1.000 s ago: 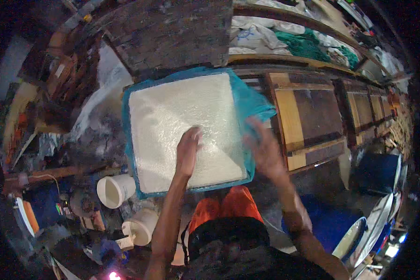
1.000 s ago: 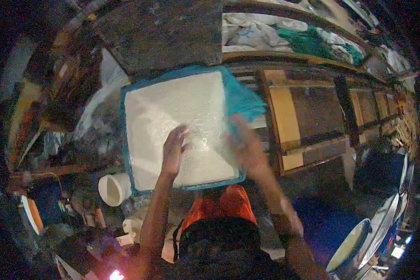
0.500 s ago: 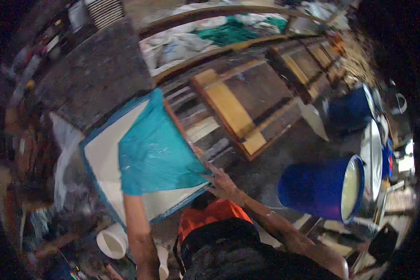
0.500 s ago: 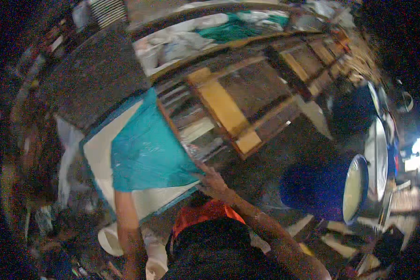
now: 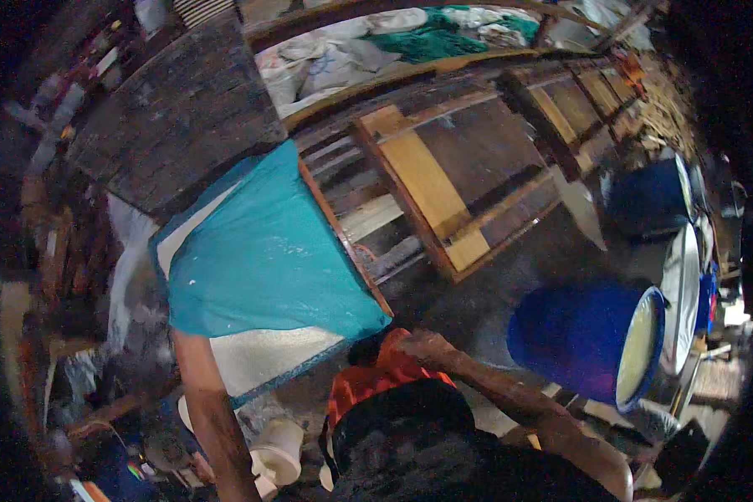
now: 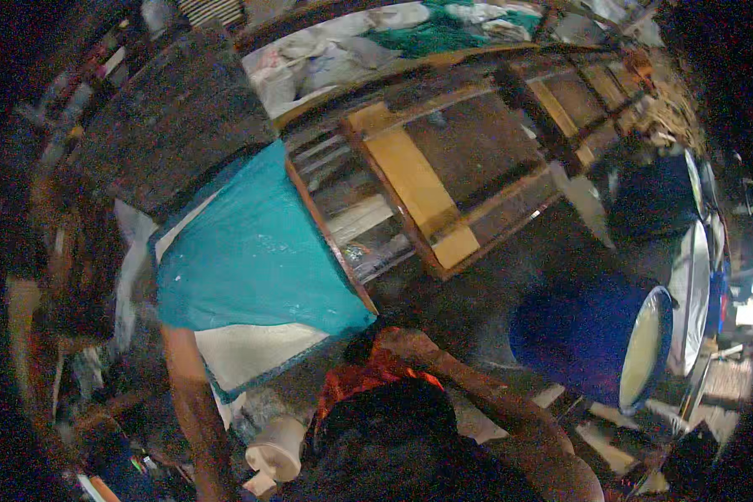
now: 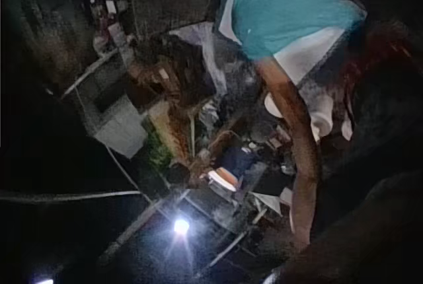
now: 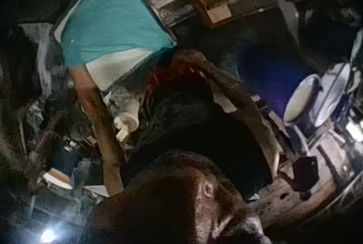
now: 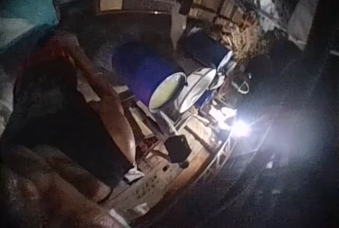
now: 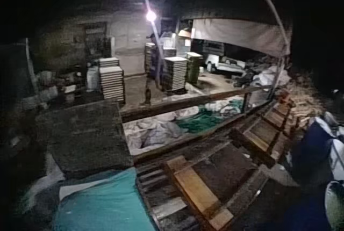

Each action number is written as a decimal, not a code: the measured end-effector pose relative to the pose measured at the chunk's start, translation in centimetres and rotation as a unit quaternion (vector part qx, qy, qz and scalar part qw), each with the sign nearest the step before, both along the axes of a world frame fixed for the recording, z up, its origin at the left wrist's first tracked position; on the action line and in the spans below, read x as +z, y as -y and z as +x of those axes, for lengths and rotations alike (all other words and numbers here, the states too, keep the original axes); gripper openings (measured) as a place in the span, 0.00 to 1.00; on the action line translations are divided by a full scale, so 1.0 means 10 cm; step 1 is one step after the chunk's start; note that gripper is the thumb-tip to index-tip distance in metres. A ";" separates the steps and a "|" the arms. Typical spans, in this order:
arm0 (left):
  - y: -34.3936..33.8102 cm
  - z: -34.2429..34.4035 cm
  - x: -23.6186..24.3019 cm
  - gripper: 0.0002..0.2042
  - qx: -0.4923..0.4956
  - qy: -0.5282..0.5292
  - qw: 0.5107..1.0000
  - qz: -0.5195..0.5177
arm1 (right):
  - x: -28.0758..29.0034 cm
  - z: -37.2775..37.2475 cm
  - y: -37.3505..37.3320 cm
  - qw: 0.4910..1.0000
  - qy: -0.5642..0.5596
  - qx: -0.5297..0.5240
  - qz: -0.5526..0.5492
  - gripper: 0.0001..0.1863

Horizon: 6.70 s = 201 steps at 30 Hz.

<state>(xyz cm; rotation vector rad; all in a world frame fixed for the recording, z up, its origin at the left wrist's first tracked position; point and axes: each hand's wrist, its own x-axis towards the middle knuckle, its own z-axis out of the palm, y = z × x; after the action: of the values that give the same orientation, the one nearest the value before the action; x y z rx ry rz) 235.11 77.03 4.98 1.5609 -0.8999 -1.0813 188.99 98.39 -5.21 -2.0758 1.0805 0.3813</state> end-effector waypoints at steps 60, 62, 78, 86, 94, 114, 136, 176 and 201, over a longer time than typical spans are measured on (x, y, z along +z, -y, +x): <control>-1.53 1.03 -0.59 0.22 -0.108 -0.394 0.906 0.110 | 0.66 -0.76 -0.75 0.884 0.100 -0.455 -0.030 0.11; -1.53 1.00 -0.37 0.22 -0.091 -0.310 0.932 0.167 | 0.72 -0.47 -0.98 0.851 0.094 -0.517 0.023 0.12; -2.20 1.90 -1.28 0.12 -0.077 0.502 0.841 0.189 | -0.05 -0.66 -1.92 0.788 0.129 -0.597 0.081 0.15; -2.03 2.69 -2.78 0.11 0.002 0.537 0.836 0.114 | -0.27 -1.21 -2.53 0.521 0.424 -0.682 0.290 0.08; -1.72 2.02 -2.85 0.11 0.063 0.425 0.871 0.238 | -0.13 -1.77 -2.97 0.317 0.388 -0.760 0.413 0.06; -1.43 1.65 -0.54 0.08 0.335 0.052 0.934 -0.111 | -0.22 -0.91 -2.31 0.717 0.144 -0.652 0.200 0.19; -3.55 0.70 -1.34 0.22 0.109 0.329 0.930 0.120 | -0.26 3.24 3.27 0.912 0.000 -0.189 -0.363 0.19; 0.78 2.22 -1.25 0.17 0.224 0.120 0.943 0.214 | 1.83 3.33 2.95 0.904 0.356 -0.235 -0.036 0.10; -0.75 1.56 -0.84 0.06 0.200 0.317 0.920 -0.114 | -0.46 1.86 3.55 0.888 0.292 -0.353 -0.051 0.09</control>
<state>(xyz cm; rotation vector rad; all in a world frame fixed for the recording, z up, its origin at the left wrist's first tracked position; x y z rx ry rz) 250.74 84.54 -3.46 1.8176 -1.0179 -0.1551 207.61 62.94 -9.80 -1.5548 1.3700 -0.6349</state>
